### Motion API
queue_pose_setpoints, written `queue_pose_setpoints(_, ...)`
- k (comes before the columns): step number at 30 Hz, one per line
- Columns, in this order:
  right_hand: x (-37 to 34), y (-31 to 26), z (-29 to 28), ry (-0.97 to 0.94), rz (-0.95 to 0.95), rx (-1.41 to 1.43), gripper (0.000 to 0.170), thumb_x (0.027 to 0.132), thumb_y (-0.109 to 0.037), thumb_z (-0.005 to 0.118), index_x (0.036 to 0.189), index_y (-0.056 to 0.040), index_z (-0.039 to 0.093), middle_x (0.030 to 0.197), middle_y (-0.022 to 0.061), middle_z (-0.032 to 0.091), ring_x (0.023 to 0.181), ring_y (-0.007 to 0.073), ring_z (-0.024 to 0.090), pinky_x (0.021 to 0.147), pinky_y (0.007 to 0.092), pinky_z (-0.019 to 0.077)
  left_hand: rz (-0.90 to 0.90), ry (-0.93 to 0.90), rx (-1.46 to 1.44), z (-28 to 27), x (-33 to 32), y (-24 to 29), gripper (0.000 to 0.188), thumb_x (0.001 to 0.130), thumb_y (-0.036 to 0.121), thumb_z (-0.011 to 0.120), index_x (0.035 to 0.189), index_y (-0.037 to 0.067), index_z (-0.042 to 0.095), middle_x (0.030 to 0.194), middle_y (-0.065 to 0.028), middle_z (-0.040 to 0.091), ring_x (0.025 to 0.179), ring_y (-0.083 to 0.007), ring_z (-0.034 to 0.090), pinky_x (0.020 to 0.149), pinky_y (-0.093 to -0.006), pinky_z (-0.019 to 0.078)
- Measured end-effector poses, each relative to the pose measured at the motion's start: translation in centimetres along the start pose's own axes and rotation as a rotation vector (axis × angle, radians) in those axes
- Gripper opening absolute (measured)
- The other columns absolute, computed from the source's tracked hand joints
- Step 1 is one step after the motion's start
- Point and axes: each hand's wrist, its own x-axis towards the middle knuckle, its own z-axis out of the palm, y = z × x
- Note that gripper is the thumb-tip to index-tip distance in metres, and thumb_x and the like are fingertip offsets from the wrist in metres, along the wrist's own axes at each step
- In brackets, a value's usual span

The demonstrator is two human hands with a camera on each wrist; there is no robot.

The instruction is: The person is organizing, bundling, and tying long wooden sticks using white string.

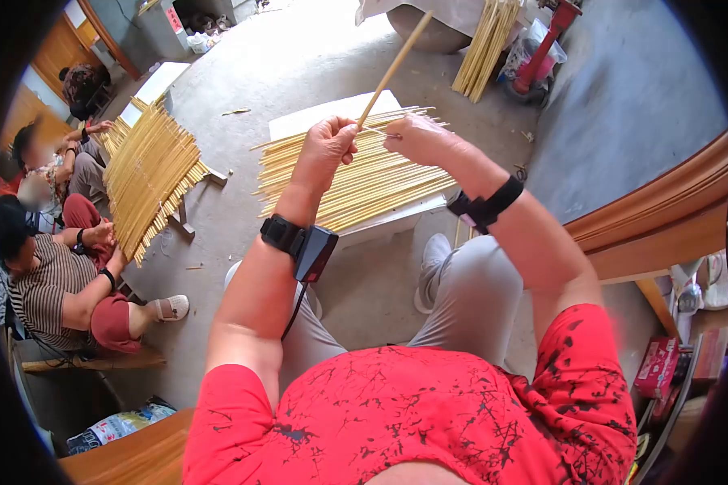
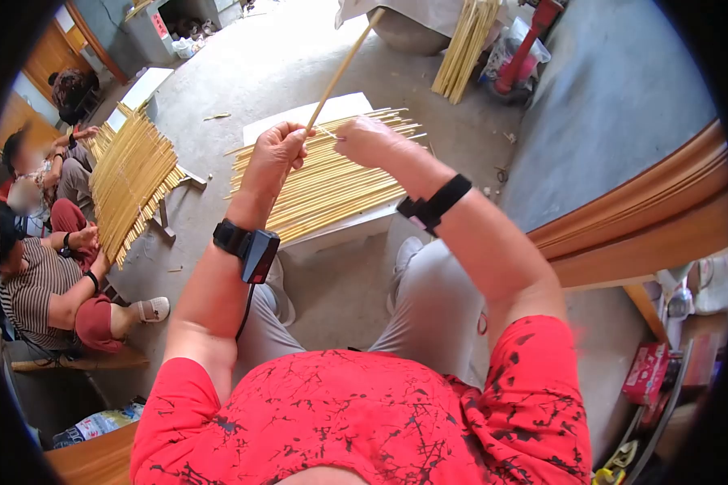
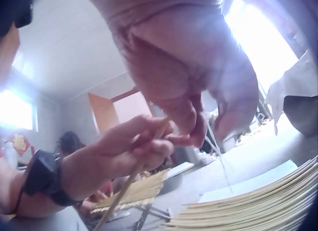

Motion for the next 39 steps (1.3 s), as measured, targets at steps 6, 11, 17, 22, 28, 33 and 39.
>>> queue_pose_setpoints(6,-1.6,-2.0,2.4,0.348,-0.036,0.195,0.020,0.080,-0.020,0.052,0.087,-0.0048,0.064,0.082,0.0222,0.057,0.090,0.0360,0.052,0.079,0.0421,0.0429,-0.081,-0.164,-0.109,1.0,-0.2,0.1,0.013,0.087,0.014,0.054,0.090,0.001,0.054,0.072,-0.0023,0.055,0.059,-0.0063,0.050,0.052,-0.0182,0.0428)
queue_pose_setpoints(11,-1.9,-0.9,3.7,0.244,0.003,0.365,0.022,0.082,-0.023,0.052,0.091,-0.0050,0.062,0.090,0.0205,0.053,0.088,0.0338,0.051,0.081,0.0417,0.0418,-0.013,-0.154,0.047,2.2,-0.4,0.8,0.012,0.088,0.012,0.051,0.089,0.000,0.053,0.071,-0.0018,0.054,0.060,-0.0061,0.050,0.053,-0.0188,0.0421)
queue_pose_setpoints(17,-2.2,-0.6,2.9,0.321,0.042,0.415,0.024,0.082,-0.024,0.052,0.090,-0.0049,0.063,0.084,0.0194,0.056,0.086,0.0341,0.055,0.076,0.0399,0.0440,-0.040,-0.194,0.060,2.3,-0.6,1.0,0.010,0.089,0.011,0.048,0.089,0.001,0.051,0.070,-0.0012,0.053,0.060,-0.0054,0.049,0.052,-0.0181,0.0407)
queue_pose_setpoints(22,-1.8,0.3,4.1,0.339,-0.030,0.480,0.024,0.080,-0.024,0.054,0.084,-0.0021,0.064,0.076,0.0184,0.058,0.076,0.0327,0.057,0.071,0.0384,0.0446,-0.085,-0.201,0.094,1.8,-0.6,0.3,0.009,0.087,0.010,0.052,0.088,0.001,0.053,0.070,-0.0029,0.055,0.056,-0.0065,0.049,0.050,-0.0193,0.0424)
queue_pose_setpoints(28,-2.3,1.5,3.2,0.018,0.041,0.817,0.024,0.085,-0.022,0.054,0.085,0.0002,0.064,0.083,0.0040,0.060,0.081,0.0118,0.054,0.073,0.0258,0.0416,-0.124,-0.114,-0.191,-0.5,-0.4,1.6,0.011,0.086,0.012,0.054,0.092,0.003,0.053,0.076,-0.0039,0.057,0.059,-0.0067,0.050,0.053,-0.0180,0.0411)
queue_pose_setpoints(33,-2.7,2.6,2.6,-0.126,-0.019,1.041,0.022,0.090,-0.021,0.047,0.084,-0.0039,0.059,0.084,0.0055,0.062,0.081,0.0105,0.055,0.075,0.0249,0.0427,-0.115,-0.018,-0.221,-2.2,0.2,1.9,0.013,0.085,0.012,0.055,0.094,0.003,0.053,0.075,-0.0049,0.057,0.059,-0.0076,0.050,0.052,-0.0178,0.0409)
queue_pose_setpoints(39,-3.7,3.6,1.9,-0.265,-0.020,1.192,0.021,0.092,-0.018,0.045,0.079,-0.0029,0.053,0.073,0.0052,0.057,0.069,0.0152,0.058,0.067,0.0257,0.0467,-0.084,0.055,-0.118,-3.0,0.1,2.0,0.013,0.086,0.010,0.053,0.095,0.001,0.052,0.074,-0.0045,0.056,0.059,-0.0074,0.050,0.052,-0.0176,0.0417)
